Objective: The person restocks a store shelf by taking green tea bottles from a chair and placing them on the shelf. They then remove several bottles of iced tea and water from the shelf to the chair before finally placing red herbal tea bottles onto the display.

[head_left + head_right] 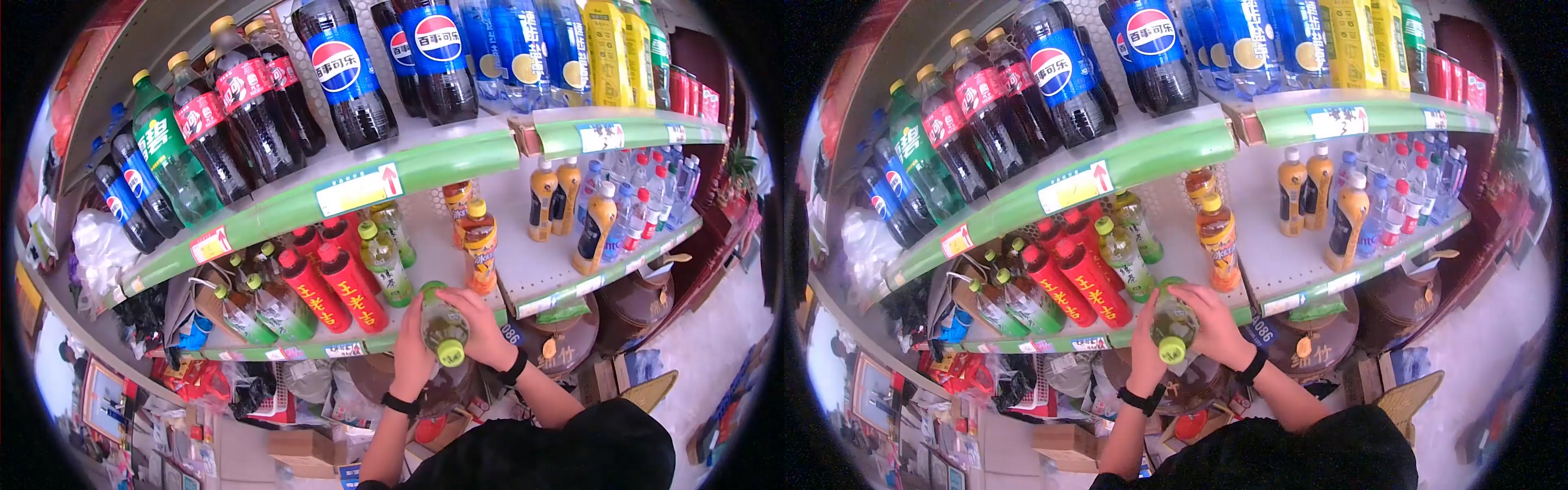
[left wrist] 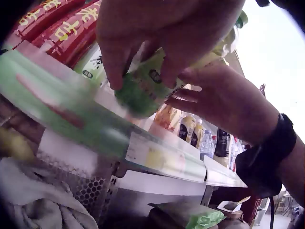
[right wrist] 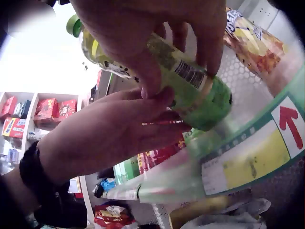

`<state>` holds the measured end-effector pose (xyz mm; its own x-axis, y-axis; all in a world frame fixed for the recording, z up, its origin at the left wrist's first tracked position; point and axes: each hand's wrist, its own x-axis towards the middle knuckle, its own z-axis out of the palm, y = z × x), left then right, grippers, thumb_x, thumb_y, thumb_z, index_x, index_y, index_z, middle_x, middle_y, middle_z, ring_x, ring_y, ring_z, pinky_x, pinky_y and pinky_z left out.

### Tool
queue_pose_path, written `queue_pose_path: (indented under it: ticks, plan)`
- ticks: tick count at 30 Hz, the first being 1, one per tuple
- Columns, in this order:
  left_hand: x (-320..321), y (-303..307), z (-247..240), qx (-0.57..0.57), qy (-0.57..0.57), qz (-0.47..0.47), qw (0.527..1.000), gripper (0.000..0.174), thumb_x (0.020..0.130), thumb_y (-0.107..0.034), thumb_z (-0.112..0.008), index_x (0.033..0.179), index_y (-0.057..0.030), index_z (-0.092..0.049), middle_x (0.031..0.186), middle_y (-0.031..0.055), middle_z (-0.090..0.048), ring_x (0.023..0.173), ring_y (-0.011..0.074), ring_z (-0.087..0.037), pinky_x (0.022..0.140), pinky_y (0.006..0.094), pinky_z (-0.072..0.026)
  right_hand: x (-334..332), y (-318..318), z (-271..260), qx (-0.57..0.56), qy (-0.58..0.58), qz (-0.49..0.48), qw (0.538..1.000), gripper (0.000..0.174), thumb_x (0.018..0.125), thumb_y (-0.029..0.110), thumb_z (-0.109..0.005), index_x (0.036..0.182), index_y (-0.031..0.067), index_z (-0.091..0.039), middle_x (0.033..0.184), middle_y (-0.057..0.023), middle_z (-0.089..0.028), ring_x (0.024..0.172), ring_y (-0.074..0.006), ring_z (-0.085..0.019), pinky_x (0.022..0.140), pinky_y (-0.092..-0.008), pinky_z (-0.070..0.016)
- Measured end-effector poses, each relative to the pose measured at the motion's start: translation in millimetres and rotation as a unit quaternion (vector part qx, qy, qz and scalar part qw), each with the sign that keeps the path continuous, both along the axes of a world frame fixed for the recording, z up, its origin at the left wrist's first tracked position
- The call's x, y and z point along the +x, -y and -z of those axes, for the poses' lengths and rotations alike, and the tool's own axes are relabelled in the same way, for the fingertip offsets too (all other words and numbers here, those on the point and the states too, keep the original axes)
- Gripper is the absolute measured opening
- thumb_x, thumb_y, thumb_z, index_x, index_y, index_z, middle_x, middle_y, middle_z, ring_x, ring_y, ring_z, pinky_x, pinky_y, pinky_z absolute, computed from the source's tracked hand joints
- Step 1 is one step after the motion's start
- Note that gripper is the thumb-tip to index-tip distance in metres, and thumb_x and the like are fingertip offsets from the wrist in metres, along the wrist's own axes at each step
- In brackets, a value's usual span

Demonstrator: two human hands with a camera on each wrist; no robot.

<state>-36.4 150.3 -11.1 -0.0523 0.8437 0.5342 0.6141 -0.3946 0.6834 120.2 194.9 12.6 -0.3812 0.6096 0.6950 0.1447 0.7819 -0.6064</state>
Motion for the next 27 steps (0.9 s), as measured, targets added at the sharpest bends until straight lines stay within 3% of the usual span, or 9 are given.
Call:
queue_pose_path:
  ticks: [3, 6, 9, 14, 17, 19, 22, 25, 27]
  plan:
    - [-3, -14, 11, -0.014, 0.016, -0.002, 1.000, 0.068, 0.077, 0.000, -0.060, 0.139, -0.0025, -0.035, 0.130, 0.0248, -0.048, 0.115, 0.0401, -0.052, 0.092, 0.0431, -0.0459, -6, -14, 7, -0.003, 0.017, 0.013, 1.000, 0.069, 0.068, 0.001, -0.065, 0.133, 0.0044, -0.045, 0.121, -0.0182, -0.055, 0.113, -0.0359, -0.052, 0.097, -0.0400, -0.0414]
    - [-4, -22, 17, -0.007, -0.092, -0.057, 0.994, 0.056, 0.080, -0.009, -0.063, 0.131, -0.0005, -0.043, 0.109, 0.0251, -0.059, 0.094, 0.0424, -0.060, 0.077, 0.0469, -0.0492, -11, -20, 9, -0.030, 0.033, 0.049, 0.998, 0.073, 0.072, 0.004, -0.064, 0.139, -0.0012, -0.035, 0.117, -0.0239, -0.055, 0.109, -0.0393, -0.052, 0.095, -0.0415, -0.0424]
    - [1, -26, 10, -0.079, -0.085, -0.089, 0.989, 0.053, 0.081, -0.012, -0.063, 0.129, 0.0010, -0.045, 0.107, 0.0247, -0.059, 0.093, 0.0418, -0.060, 0.076, 0.0468, -0.0493, -22, -26, 14, -0.119, 0.027, 0.068, 0.990, 0.070, 0.077, 0.006, -0.065, 0.138, -0.0014, -0.033, 0.122, -0.0246, -0.053, 0.115, -0.0403, -0.051, 0.099, -0.0412, -0.0406]
    - [3, -22, 8, -0.002, -0.105, -0.068, 0.992, 0.056, 0.081, -0.015, -0.065, 0.129, 0.0035, -0.044, 0.112, 0.0257, -0.058, 0.096, 0.0413, -0.059, 0.076, 0.0471, -0.0492, -34, -34, 18, -0.085, -0.011, 0.091, 0.992, 0.067, 0.082, 0.007, -0.061, 0.139, -0.0050, -0.028, 0.124, -0.0293, -0.050, 0.116, -0.0442, -0.048, 0.097, -0.0424, -0.0407]
    - [3, -17, 5, 0.025, -0.125, -0.068, 0.989, 0.054, 0.079, -0.014, -0.066, 0.126, 0.0028, -0.047, 0.111, 0.0236, -0.057, 0.096, 0.0401, -0.059, 0.076, 0.0462, -0.0494, -40, -33, 13, -0.115, 0.010, 0.120, 0.986, 0.065, 0.085, 0.007, -0.059, 0.139, -0.0060, -0.026, 0.122, -0.0316, -0.050, 0.114, -0.0459, -0.049, 0.094, -0.0429, -0.0425]
    - [2, -15, 3, -0.009, -0.125, -0.043, 0.991, 0.050, 0.076, -0.012, -0.067, 0.121, 0.0023, -0.050, 0.109, 0.0200, -0.055, 0.094, 0.0388, -0.059, 0.076, 0.0450, -0.0495, -46, -40, 21, -0.069, 0.038, 0.143, 0.987, 0.070, 0.084, 0.009, -0.061, 0.141, -0.0081, -0.022, 0.112, -0.0320, -0.054, 0.102, -0.0457, -0.055, 0.085, -0.0450, -0.0461]
    - [3, -19, -4, -0.009, -0.134, -0.028, 0.991, 0.043, 0.074, -0.011, -0.068, 0.113, 0.0017, -0.054, 0.104, 0.0187, -0.052, 0.093, 0.0377, -0.057, 0.077, 0.0422, -0.0491, -48, -43, 26, -0.075, 0.015, 0.143, 0.987, 0.068, 0.086, 0.010, -0.060, 0.140, -0.0084, -0.023, 0.112, -0.0322, -0.054, 0.102, -0.0457, -0.054, 0.086, -0.0455, -0.0457]
    - [-1, -26, -3, -0.013, -0.147, -0.020, 0.989, 0.042, 0.074, -0.010, -0.068, 0.112, 0.0008, -0.055, 0.107, 0.0183, -0.051, 0.091, 0.0382, -0.058, 0.075, 0.0429, -0.0492, -42, -36, 13, -0.129, 0.026, 0.121, 0.984, 0.062, 0.087, 0.006, -0.055, 0.139, -0.0072, -0.025, 0.119, -0.0325, -0.051, 0.110, -0.0468, -0.051, 0.092, -0.0432, -0.0443]
    - [0, -27, -8, -0.029, -0.153, -0.021, 0.988, 0.041, 0.076, -0.011, -0.066, 0.114, -0.0005, -0.055, 0.107, 0.0189, -0.051, 0.091, 0.0389, -0.058, 0.075, 0.0433, -0.0493, -39, -32, 18, -0.094, 0.018, 0.136, 0.986, 0.061, 0.086, 0.004, -0.053, 0.140, -0.0061, -0.026, 0.120, -0.0317, -0.050, 0.111, -0.0464, -0.050, 0.092, -0.0433, -0.0440]
